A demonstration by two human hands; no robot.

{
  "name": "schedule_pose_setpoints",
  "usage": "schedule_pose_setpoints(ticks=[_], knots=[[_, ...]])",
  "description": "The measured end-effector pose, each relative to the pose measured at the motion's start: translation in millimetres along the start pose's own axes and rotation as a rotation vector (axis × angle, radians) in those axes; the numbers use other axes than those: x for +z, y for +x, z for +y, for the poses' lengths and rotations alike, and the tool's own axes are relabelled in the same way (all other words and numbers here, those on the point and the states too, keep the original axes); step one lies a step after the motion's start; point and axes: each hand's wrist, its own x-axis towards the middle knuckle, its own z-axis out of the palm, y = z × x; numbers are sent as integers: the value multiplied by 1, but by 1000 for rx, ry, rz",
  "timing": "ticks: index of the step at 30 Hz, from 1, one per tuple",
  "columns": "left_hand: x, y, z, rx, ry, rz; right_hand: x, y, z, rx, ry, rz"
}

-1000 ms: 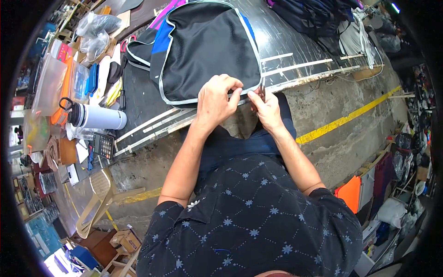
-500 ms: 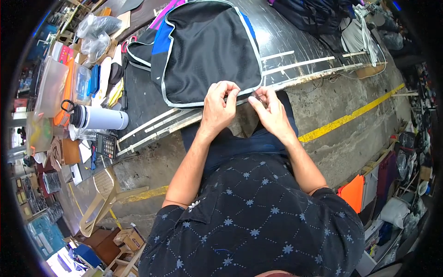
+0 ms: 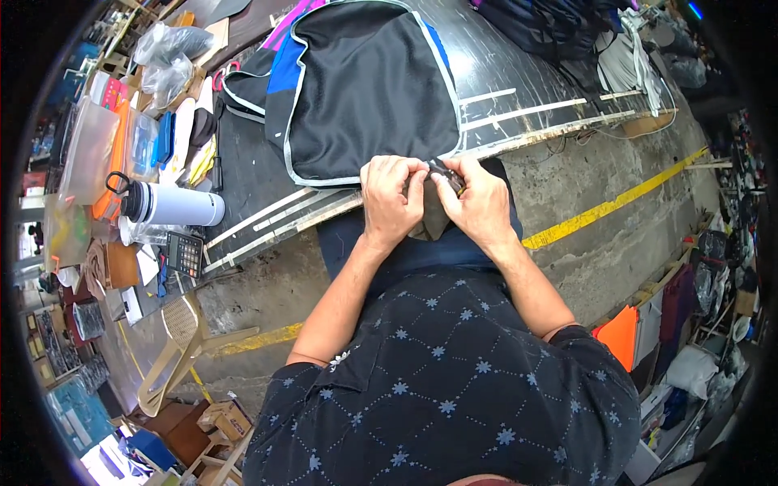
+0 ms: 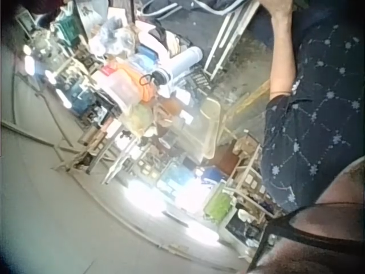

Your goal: Inspecting and trimming loose threads from backpack components using snips.

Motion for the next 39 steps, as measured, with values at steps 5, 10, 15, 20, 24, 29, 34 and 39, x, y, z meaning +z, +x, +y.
schedule_pose_setpoints(ticks=[5, 10, 15, 20, 24, 29, 34, 39], knots=[[3, 2, -2, 4, 0, 2, 7, 0, 5, 1, -18, 56], [2, 8, -1, 28, 9, 21, 8, 4, 4, -79, -46, 73], [1, 7, 7, 14, -25, 39, 11, 1, 10, -142, -66, 111], [-24, 14, 6, 4, -44, 81, 6, 0, 7, -28, 37, 145], [-57, 35, -6, 90, 304, 182, -2, 8, 11, 103, 119, 123], [-109, 55, -59, -233, 721, 342, 0, 25, 24, 207, 164, 147], [-145, 30, -119, -662, 291, 235, 12, 34, 46, 293, 256, 107], [-130, 32, -107, -645, 225, 271, 27, 33, 61, 268, 344, 76]])
